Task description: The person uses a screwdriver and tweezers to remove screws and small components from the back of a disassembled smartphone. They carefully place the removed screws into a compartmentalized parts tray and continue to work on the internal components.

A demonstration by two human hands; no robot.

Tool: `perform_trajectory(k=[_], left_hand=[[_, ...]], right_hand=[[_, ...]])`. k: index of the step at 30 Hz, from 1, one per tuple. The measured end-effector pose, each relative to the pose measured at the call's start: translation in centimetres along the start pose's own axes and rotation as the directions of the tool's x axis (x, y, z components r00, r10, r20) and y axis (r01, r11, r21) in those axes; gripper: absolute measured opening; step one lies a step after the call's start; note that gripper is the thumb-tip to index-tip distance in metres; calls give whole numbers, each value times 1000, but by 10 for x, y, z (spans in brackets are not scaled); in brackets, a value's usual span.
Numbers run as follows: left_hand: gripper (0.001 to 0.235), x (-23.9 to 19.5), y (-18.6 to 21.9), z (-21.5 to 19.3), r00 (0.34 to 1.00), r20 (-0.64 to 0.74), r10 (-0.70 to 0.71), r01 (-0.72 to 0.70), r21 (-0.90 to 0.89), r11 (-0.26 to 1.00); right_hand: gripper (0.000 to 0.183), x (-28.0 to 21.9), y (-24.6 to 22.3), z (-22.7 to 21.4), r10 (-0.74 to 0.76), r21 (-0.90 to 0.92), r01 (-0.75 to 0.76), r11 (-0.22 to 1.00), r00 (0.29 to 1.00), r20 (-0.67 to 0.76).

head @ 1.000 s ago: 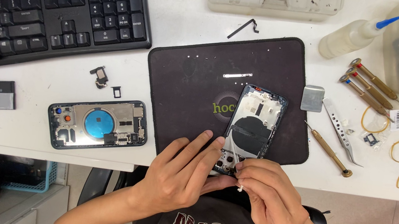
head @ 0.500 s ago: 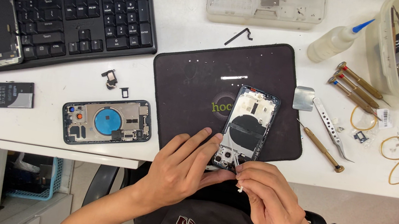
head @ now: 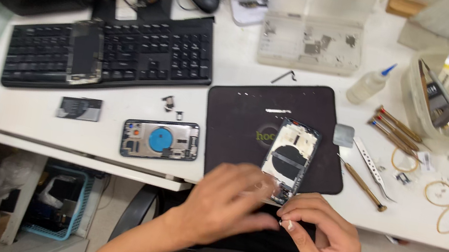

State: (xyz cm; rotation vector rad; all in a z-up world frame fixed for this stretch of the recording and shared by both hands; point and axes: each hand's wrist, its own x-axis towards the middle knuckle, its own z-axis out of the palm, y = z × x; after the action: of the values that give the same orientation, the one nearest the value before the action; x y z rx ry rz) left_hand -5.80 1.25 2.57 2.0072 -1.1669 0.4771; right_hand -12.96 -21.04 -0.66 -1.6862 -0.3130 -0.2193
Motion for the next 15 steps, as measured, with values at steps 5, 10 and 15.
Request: perform_trajectory(k=[5,10,15], left_hand=[[29,8,29,-13,980,-52,190,-191,-25,981],[26,5,34,-25,982,-62,181,-182,-18,983],[27,-5,19,-43,979,50,196,-198,32,980]], right_hand=[[10,7,3,-6,321,301,-378,876,921,221],[24,18,-15,-17,276,248,-410,878,856,437],[50,11,-18,-24,374,319,-649,691,698,611]])
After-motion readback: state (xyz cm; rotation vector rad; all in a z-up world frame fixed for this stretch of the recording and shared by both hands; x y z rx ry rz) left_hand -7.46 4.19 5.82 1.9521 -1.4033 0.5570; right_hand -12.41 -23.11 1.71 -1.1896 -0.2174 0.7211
